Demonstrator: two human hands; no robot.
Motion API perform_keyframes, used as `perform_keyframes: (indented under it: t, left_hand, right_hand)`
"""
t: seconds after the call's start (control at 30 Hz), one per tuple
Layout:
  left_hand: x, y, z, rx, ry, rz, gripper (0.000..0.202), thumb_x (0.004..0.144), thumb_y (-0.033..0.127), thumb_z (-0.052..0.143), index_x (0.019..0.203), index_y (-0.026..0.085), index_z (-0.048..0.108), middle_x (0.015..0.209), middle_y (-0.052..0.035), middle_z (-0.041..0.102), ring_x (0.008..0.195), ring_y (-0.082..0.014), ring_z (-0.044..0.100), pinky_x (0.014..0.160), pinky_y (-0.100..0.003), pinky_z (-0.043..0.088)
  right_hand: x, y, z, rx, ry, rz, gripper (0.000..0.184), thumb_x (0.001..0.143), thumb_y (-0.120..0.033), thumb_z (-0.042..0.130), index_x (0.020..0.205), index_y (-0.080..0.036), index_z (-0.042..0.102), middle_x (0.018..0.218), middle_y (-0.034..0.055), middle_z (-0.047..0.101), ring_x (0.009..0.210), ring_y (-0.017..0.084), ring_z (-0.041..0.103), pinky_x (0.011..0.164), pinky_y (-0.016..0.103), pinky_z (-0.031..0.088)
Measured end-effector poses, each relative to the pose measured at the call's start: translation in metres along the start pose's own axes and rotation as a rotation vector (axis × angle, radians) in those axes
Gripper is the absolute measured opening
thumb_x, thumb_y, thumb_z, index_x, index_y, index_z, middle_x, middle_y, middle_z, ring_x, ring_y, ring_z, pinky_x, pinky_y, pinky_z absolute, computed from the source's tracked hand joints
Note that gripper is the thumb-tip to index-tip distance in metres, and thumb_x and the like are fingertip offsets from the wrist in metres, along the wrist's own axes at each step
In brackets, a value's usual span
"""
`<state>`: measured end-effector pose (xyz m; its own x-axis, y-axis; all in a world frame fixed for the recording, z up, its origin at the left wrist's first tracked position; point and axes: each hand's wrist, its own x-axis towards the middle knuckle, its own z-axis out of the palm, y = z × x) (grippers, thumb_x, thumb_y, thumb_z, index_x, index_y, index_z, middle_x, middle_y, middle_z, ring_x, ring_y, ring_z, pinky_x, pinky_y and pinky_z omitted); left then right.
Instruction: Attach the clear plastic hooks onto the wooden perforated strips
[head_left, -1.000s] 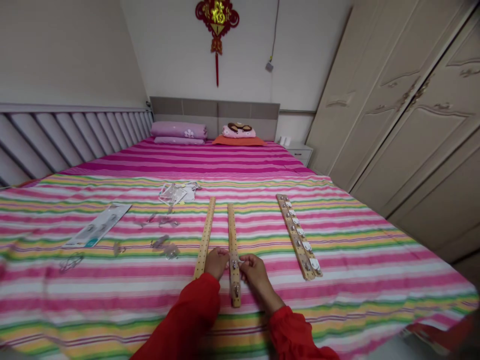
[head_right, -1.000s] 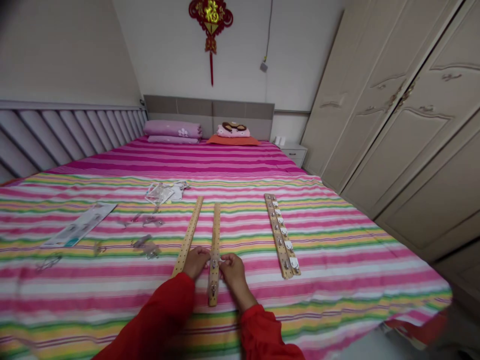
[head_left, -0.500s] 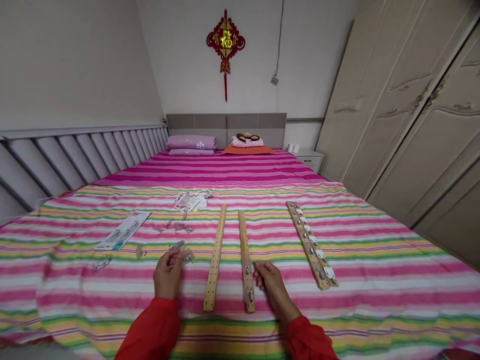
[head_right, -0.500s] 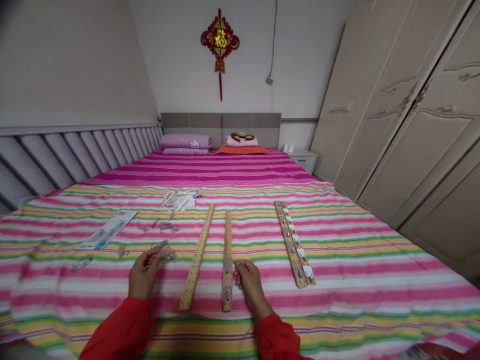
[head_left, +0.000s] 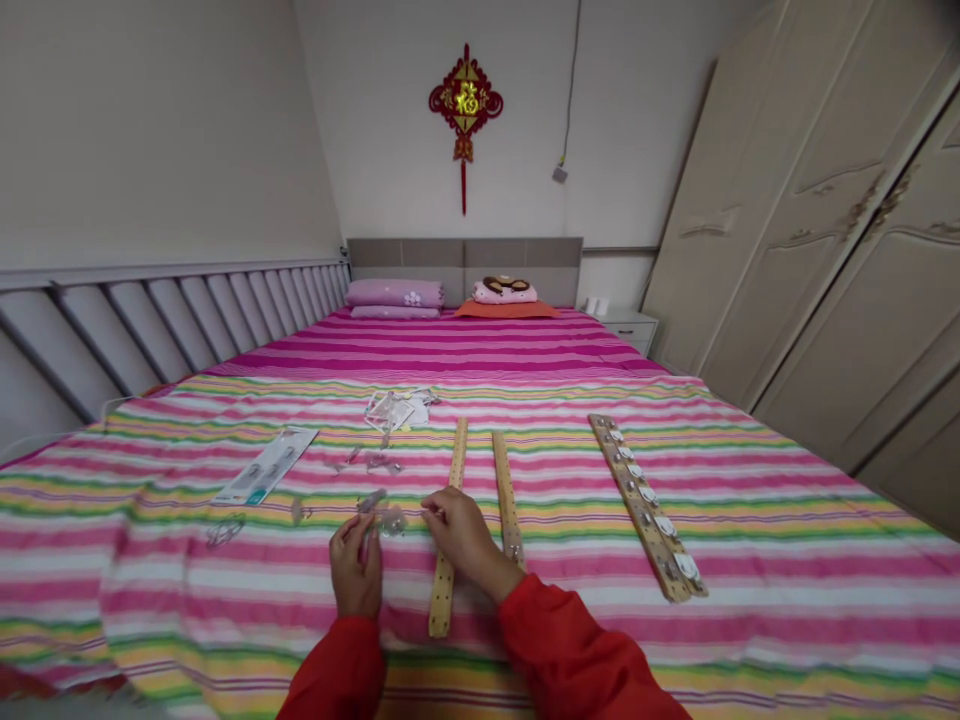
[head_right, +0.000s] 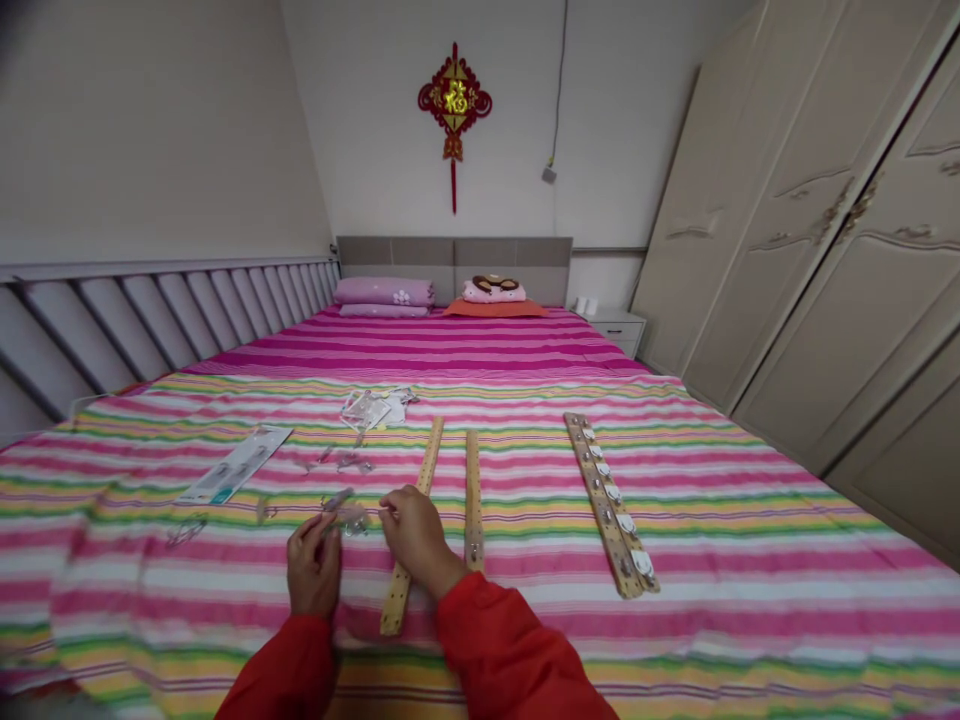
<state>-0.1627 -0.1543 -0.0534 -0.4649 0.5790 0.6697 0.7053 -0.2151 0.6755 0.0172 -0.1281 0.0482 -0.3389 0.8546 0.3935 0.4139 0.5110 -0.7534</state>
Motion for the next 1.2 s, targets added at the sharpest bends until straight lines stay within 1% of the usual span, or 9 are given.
perform_keyframes:
  t: [0.1,0.27,0.43,0.6,0.7,0.87,1.03,1.1,1.2]
  left_hand:
    - [0.0,0.0,-0.001,-0.011,-0.013,-0.038,0.028,0.08,0.036,0.05,0.095,0.019,0.066,0.101,-0.0086,0.054,0.102,-0.0231,0.052,0.093,-0.039,0.044]
    - [0.0,-0.003,0.001,-0.039,-0.038,-0.16,0.027,0.078,0.039,0.051,0.09,0.02,0.067,0.097,-0.0071,0.056,0.098,-0.0226,0.055,0.09,-0.038,0.046]
    - [0.002,-0.002,0.001,-0.059,-0.021,-0.225,0.029,0.077,0.041,0.052,0.087,0.019,0.067,0.093,-0.0073,0.058,0.091,-0.0222,0.057,0.084,-0.037,0.048]
    - [0.003,0.002,-0.002,-0.124,-0.026,-0.304,0.034,0.076,0.046,0.053,0.089,0.017,0.067,0.091,-0.0073,0.062,0.084,-0.0201,0.058,0.075,-0.032,0.049]
    - [0.003,0.002,-0.003,-0.171,-0.001,-0.407,0.038,0.073,0.048,0.056,0.091,0.016,0.066,0.088,-0.0067,0.064,0.079,-0.0185,0.058,0.073,-0.031,0.048]
    - [0.005,0.005,-0.004,-0.248,0.009,-0.529,0.047,0.066,0.052,0.06,0.094,0.014,0.065,0.073,-0.0029,0.061,0.066,-0.0156,0.055,0.064,-0.029,0.048]
    - [0.006,0.006,-0.003,-0.175,0.007,-0.411,0.047,0.065,0.053,0.06,0.092,0.014,0.065,0.085,-0.0043,0.056,0.068,-0.0144,0.054,0.065,-0.031,0.049]
    - [0.006,0.005,-0.003,-0.141,0.024,-0.353,0.047,0.064,0.052,0.06,0.091,0.015,0.066,0.093,-0.0052,0.053,0.07,-0.0144,0.053,0.066,-0.032,0.05]
    - [0.004,0.005,-0.005,-0.145,0.053,-0.324,0.047,0.065,0.049,0.059,0.097,0.015,0.065,0.096,-0.0059,0.05,0.072,-0.0147,0.054,0.067,-0.032,0.049]
  right_hand:
    - [0.013,-0.005,0.026,-0.152,-0.087,-0.093,0.026,0.081,-0.01,0.052,0.099,-0.019,0.067,0.094,0.0056,0.065,0.085,0.017,0.058,0.075,0.025,0.043]
    - [0.026,-0.004,0.052,-0.365,-0.173,-0.177,0.028,0.081,-0.009,0.047,0.099,-0.018,0.066,0.09,0.0057,0.064,0.082,0.02,0.056,0.07,0.027,0.04]
    - [0.028,0.0,0.054,-0.515,-0.208,-0.178,0.02,0.081,-0.01,0.049,0.081,-0.016,0.068,0.081,0.0083,0.066,0.079,0.021,0.056,0.067,0.028,0.038]
    - [0.023,0.003,0.05,-0.537,-0.197,-0.167,0.018,0.079,-0.007,0.05,0.08,-0.014,0.067,0.083,0.0106,0.067,0.079,0.022,0.058,0.067,0.029,0.039]
    - [0.022,0.002,0.047,-0.404,-0.111,-0.069,0.019,0.077,-0.007,0.05,0.079,-0.015,0.066,0.083,0.0095,0.068,0.078,0.021,0.059,0.066,0.028,0.04]
    - [0.021,0.005,0.036,0.102,0.087,0.21,0.019,0.071,-0.006,0.05,0.065,-0.018,0.062,0.064,0.0012,0.064,0.064,0.016,0.059,0.059,0.023,0.041]
    - [0.007,0.015,0.01,0.575,0.179,0.411,0.008,0.063,-0.014,0.055,0.057,-0.019,0.057,0.049,-0.0043,0.057,0.048,0.013,0.053,0.048,0.022,0.039]
    - [-0.003,0.016,-0.004,0.699,0.205,0.475,0.002,0.06,-0.018,0.058,0.058,-0.018,0.058,0.049,-0.0037,0.059,0.045,0.012,0.052,0.044,0.021,0.037]
    - [-0.021,0.016,-0.025,0.801,0.238,0.541,0.008,0.057,-0.024,0.064,0.06,-0.016,0.061,0.054,-0.0005,0.064,0.044,0.011,0.053,0.041,0.02,0.034]
